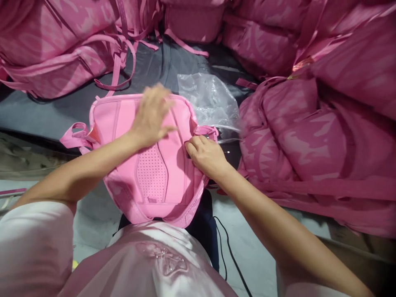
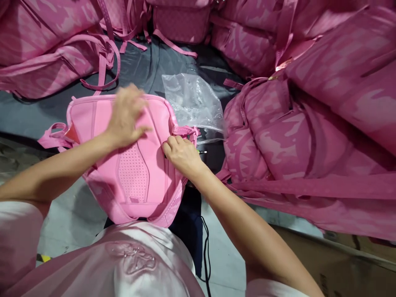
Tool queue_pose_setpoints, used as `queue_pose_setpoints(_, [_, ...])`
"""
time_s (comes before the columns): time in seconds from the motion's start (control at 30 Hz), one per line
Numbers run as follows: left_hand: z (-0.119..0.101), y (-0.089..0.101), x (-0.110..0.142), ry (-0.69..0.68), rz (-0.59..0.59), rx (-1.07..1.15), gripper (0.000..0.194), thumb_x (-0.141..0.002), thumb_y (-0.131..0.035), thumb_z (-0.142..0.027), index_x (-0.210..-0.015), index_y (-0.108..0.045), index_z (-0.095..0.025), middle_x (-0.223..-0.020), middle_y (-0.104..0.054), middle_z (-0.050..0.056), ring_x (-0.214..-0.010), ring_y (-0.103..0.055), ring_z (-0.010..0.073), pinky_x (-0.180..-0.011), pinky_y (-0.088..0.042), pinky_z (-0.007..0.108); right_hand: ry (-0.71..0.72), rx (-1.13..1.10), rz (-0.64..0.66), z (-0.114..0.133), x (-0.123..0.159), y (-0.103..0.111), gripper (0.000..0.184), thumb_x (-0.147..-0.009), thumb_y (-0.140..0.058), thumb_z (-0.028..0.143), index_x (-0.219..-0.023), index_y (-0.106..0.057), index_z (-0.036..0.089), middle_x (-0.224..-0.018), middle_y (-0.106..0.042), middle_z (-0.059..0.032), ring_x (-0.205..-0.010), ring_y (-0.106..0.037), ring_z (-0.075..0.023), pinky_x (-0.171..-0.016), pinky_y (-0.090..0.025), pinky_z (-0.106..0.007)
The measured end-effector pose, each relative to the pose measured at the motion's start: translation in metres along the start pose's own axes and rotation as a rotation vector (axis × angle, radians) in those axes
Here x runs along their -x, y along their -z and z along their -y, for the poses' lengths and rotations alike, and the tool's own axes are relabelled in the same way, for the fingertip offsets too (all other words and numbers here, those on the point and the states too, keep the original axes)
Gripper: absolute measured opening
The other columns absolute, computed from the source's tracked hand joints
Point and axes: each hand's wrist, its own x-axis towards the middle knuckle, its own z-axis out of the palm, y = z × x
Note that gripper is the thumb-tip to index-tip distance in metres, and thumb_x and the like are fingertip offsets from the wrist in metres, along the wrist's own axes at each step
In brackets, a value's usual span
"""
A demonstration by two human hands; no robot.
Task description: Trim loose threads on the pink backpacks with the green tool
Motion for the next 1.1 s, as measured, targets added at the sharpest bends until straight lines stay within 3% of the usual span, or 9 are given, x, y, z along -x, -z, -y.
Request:
queue_pose_setpoints(0.1, [0.016, 0.011, -0.001, 0.303, -0.06, -0.058, 0.062, -0.094, -0.04, -0.074, -0.126, -0.055, -0.023, -0.12, -0.064, 0.011, -0.124, -0.051, 0.0317, -0.109, -0.033, 0.058, -0.068, 0.02, -0.146, -0.006, -0.027, -0.004, 0.033, -0.102, -0.035, 0.01, -0.101, -0.068, 0.012, -0.093, -0.065, -0.014, -0.087, -0.056, -0.0261, -0.069, -0.037, -0.036])
queue_pose_setpoints(0.27, [0.019, 0.02, -0.001, 0.3, 0.029, -0.093, 0.069, -0.094, -0.034, -0.076, -0.13, -0.054, -0.02, -0.123, -0.064, 0.014, -0.119, -0.056, 0.033, -0.104, -0.04, 0.052, -0.24, -0.176, -0.475, -0.024, -0.111, 0.001, 0.032, -0.101, -0.034, 0.013, -0.096, -0.065, 0.012, -0.098, -0.063, -0.0134, -0.094, -0.058, -0.0261, -0.078, -0.043, -0.038])
queue_pose_setpoints(0.33, [0.018, 0.021, -0.001, 0.286, 0.062, -0.092, 0.068, -0.094, -0.037, -0.074, -0.134, -0.052, -0.022, -0.128, -0.063, 0.015, -0.122, -0.055, 0.0334, -0.104, -0.04, 0.053, -0.299, -0.277, -0.54, -0.03, -0.123, 0.01, 0.031, -0.102, -0.036, 0.018, -0.091, -0.065, 0.013, -0.094, -0.064, -0.011, -0.091, -0.061, -0.0243, -0.079, -0.046, -0.038])
queue_pose_setpoints(0.53, [-0.018, 0.011, -0.005, 0.054, 0.131, -0.085, 0.044, -0.096, -0.051, -0.054, -0.131, -0.053, -0.028, -0.144, -0.054, 0.009, -0.138, -0.042, 0.0319, -0.12, -0.02, 0.065, -0.643, -0.852, -0.742, -0.021, -0.038, 0.038, 0.057, -0.1, -0.041, 0.068, -0.092, -0.068, 0.019, -0.072, -0.062, -0.0022, -0.069, -0.063, -0.0161, -0.064, -0.051, -0.028])
queue_pose_setpoints(0.63, [-0.045, 0.001, -0.011, -0.171, 0.296, -0.079, 0.032, -0.096, -0.055, -0.048, -0.114, -0.062, -0.022, -0.123, -0.064, 0.009, -0.122, -0.052, 0.0289, -0.117, -0.03, 0.06, -0.809, -1.345, -0.718, -0.004, 0.011, 0.026, 0.077, -0.093, -0.033, 0.082, -0.097, -0.073, 0.017, -0.049, -0.051, 0.0033, -0.039, -0.049, -0.012, -0.042, -0.042, -0.025])
queue_pose_setpoints(0.73, [-0.058, -0.006, -0.018, -0.228, 0.351, -0.137, 0.038, -0.088, -0.066, -0.052, -0.1, -0.067, -0.016, -0.104, -0.067, 0.011, -0.106, -0.056, 0.0289, -0.107, -0.04, 0.055, -0.812, -1.683, -0.681, 0.018, 0.039, 0.005, 0.067, -0.086, -0.059, 0.077, -0.118, -0.071, 0.019, -0.071, -0.071, -0.0021, -0.048, -0.063, -0.0156, -0.049, -0.054, -0.029])
queue_pose_setpoints(0.83, [-0.063, -0.009, -0.02, -0.236, 0.389, -0.136, 0.037, -0.083, -0.073, -0.05, -0.094, -0.071, -0.015, -0.095, -0.067, 0.01, -0.101, -0.054, 0.0288, -0.106, -0.04, 0.057, -0.803, -1.7, -0.693, 0.037, 0.046, -0.009, 0.049, -0.078, -0.082, 0.05, -0.118, -0.068, 0.024, -0.104, -0.076, -0.005, -0.077, -0.074, -0.0189, -0.071, -0.061, -0.034])
queue_pose_setpoints(1.0, [-0.064, -0.017, -0.004, -0.207, 0.342, -0.023, 0.034, -0.087, -0.069, -0.054, -0.086, -0.07, -0.02, -0.09, -0.065, 0.005, -0.102, -0.054, 0.0258, -0.12, -0.03, 0.062, -0.992, -1.303, -0.906, 0.051, 0.037, -0.024, 0.028, -0.079, -0.08, 0.039, -0.083, -0.06, 0.02, -0.073, -0.062, 0.0037, -0.061, -0.06, -0.0129, -0.06, -0.05, -0.027])
queue_pose_setpoints(1.1, [-0.062, -0.021, 0.008, -0.209, 0.294, 0.053, 0.038, -0.094, -0.059, -0.058, -0.083, -0.065, -0.022, -0.091, -0.064, 0.002, -0.104, -0.055, 0.0231, -0.123, -0.028, 0.059, -1.024, -1.3, -0.901, 0.052, 0.038, -0.033, 0.026, -0.086, -0.07, 0.044, -0.09, -0.061, 0.02, -0.075, -0.065, 0.0016, -0.063, -0.062, -0.0147, -0.059, -0.05, -0.028])
